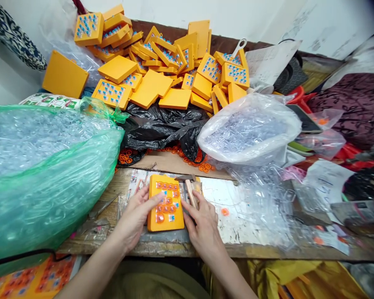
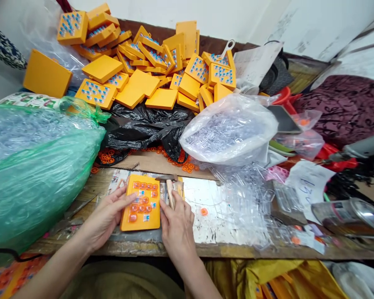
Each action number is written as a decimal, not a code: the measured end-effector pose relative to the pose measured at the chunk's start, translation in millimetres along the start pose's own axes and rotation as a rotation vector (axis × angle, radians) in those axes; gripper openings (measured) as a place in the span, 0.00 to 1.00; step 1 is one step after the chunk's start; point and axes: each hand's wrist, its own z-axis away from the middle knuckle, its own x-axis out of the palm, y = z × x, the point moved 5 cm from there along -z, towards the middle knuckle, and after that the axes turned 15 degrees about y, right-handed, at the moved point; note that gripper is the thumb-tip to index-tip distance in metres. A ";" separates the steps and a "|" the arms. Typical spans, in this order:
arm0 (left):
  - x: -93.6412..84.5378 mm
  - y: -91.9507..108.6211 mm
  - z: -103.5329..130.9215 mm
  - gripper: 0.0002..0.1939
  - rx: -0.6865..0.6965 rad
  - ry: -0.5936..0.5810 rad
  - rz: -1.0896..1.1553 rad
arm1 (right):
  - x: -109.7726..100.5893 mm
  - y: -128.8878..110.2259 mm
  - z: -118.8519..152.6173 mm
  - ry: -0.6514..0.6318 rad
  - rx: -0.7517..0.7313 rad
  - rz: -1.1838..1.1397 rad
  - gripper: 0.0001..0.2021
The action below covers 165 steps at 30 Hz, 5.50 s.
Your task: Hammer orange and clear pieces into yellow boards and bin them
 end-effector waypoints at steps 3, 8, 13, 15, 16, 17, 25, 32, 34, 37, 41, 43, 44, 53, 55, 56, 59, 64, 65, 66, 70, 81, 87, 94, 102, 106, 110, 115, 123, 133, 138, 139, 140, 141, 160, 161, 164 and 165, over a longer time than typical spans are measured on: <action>9.0 -12.1 -0.2 0.26 -0.040 -0.117 0.028 | -20.4 5.8 -25.5 0.094 -0.103 0.017 0.13; 3.0 -20.3 -4.3 0.24 -0.094 -0.057 0.091 | -62.3 50.9 -129.3 0.249 0.010 0.185 0.17; -4.1 -20.9 -2.7 0.22 -0.104 -0.066 0.135 | -44.0 89.2 -208.7 0.106 0.104 0.325 0.14; -6.3 -22.5 -1.9 0.23 -0.111 -0.077 0.148 | -32.2 96.0 -217.3 0.079 0.129 0.333 0.13; -7.5 -23.3 -1.7 0.23 -0.113 -0.079 0.156 | -28.7 98.1 -218.5 0.081 0.139 0.326 0.12; -8.6 -24.0 -1.6 0.24 -0.115 -0.080 0.165 | -27.1 99.5 -218.6 0.092 0.148 0.313 0.11; -12.0 -27.3 -2.5 0.30 -0.080 -0.094 0.223 | -63.9 60.4 -180.7 0.367 0.232 0.053 0.14; -9.3 -23.5 2.7 0.30 -0.022 -0.084 0.271 | -12.2 -19.6 -35.7 -0.116 0.580 -0.788 0.12; -8.0 -23.8 5.9 0.29 0.017 -0.085 0.258 | -4.2 -22.7 -13.6 -0.084 0.640 -0.786 0.11; -6.0 -25.1 12.1 0.28 0.093 -0.083 0.223 | -4.1 -22.9 -6.1 -0.004 0.621 -0.737 0.09; -5.8 -23.0 21.2 0.26 0.216 -0.044 0.191 | -13.5 -24.5 -12.5 0.100 0.591 -0.729 0.05; -6.4 -20.8 26.2 0.25 0.259 -0.039 0.174 | -13.8 -23.7 -12.7 0.099 0.653 -0.772 0.06; -6.9 -19.5 28.6 0.24 0.276 -0.039 0.163 | -12.6 -22.6 -11.7 0.088 0.700 -0.809 0.08; -8.1 -19.7 40.3 0.22 0.287 -0.026 0.050 | -5.7 -18.2 -6.7 -0.040 0.870 -1.096 0.18; -5.4 -21.1 40.8 0.22 0.263 -0.015 0.101 | -7.7 -20.7 -9.2 -0.053 0.883 -1.115 0.18; -4.5 -21.8 41.0 0.22 0.246 -0.003 0.131 | -8.9 -22.1 -10.4 -0.053 0.890 -1.120 0.17; -3.6 -21.8 42.2 0.24 0.204 0.023 0.175 | -14.3 -24.8 -13.9 -0.015 0.896 -1.120 0.15; -7.4 -15.0 46.5 0.35 0.203 0.017 0.145 | -22.6 -25.7 -14.4 -0.013 0.883 -1.084 0.12; -8.0 -13.7 47.3 0.36 0.206 0.016 0.141 | -23.8 -25.4 -13.8 -0.016 0.877 -1.072 0.11; -8.3 -12.4 48.2 0.36 0.214 0.014 0.136 | -24.8 -25.1 -13.1 -0.018 0.871 -1.061 0.10; -7.5 -6.6 51.6 0.26 0.299 0.001 0.077 | -27.6 -25.5 -11.7 -0.018 0.840 -1.014 0.08; -9.2 -11.8 54.3 0.22 0.347 -0.010 -0.011 | -17.8 -26.0 -9.4 0.046 0.894 -1.137 0.19; -2.8 -18.7 42.6 0.24 0.251 -0.060 0.070 | -17.1 -13.7 -16.7 -0.067 0.762 -0.939 0.19; 4.5 -25.9 24.3 0.36 -0.183 -0.141 0.224 | -63.8 99.8 -79.8 0.248 0.349 0.050 0.12; -2.3 -34.1 22.1 0.35 -0.317 -0.181 0.340 | -68.4 119.8 -81.2 0.368 0.268 0.126 0.10; -0.3 -29.8 24.8 0.41 -0.269 -0.302 0.340 | -71.5 43.3 -61.6 0.194 0.216 -0.134 0.11; 4.4 -24.0 28.9 0.50 -0.165 -0.405 0.285 | -65.9 -35.9 -39.8 -0.133 0.074 -0.583 0.11; 4.9 -23.2 31.1 0.54 -0.078 -0.359 0.214 | -56.5 -54.0 -26.8 -0.081 0.030 -0.597 0.10; 0.1 -19.6 35.1 0.41 0.071 -0.136 0.168 | -45.2 -35.3 -9.8 0.128 0.201 -0.461 0.09; 1.8 -31.6 35.6 0.32 0.126 -0.072 0.107 | -1.5 -23.5 20.9 -0.123 0.842 -0.952 0.29; 1.2 -34.2 35.9 0.39 0.022 -0.109 0.137 | -34.9 25.5 -4.4 -0.083 0.618 -0.474 0.20; 1.3 -34.1 36.3 0.41 -0.001 -0.120 0.142 | -49.7 42.2 -17.7 -0.012 0.499 -0.219 0.19; 1.5 -34.2 36.7 0.42 -0.021 -0.129 0.145 | -64.7 59.4 -30.5 0.065 0.403 0.101 0.18; 1.6 -34.3 36.9 0.43 -0.036 -0.138 0.147 | -75.0 74.3 -42.0 0.077 0.307 0.425 0.18; 1.2 -33.7 35.4 0.38 -0.196 -0.250 0.281 | -62.8 103.5 -62.7 0.359 0.074 0.147 0.12; -0.2 -35.1 33.7 0.36 -0.211 -0.225 0.308 | -63.1 94.8 -62.3 0.383 0.073 0.090 0.10; -2.6 -38.7 28.9 0.29 -0.253 -0.161 0.360 | -61.9 60.6 -58.1 0.415 0.084 -0.091 0.06; -2.4 -39.4 27.9 0.28 -0.265 -0.154 0.366 | -61.0 47.0 -56.3 0.410 0.091 -0.145 0.06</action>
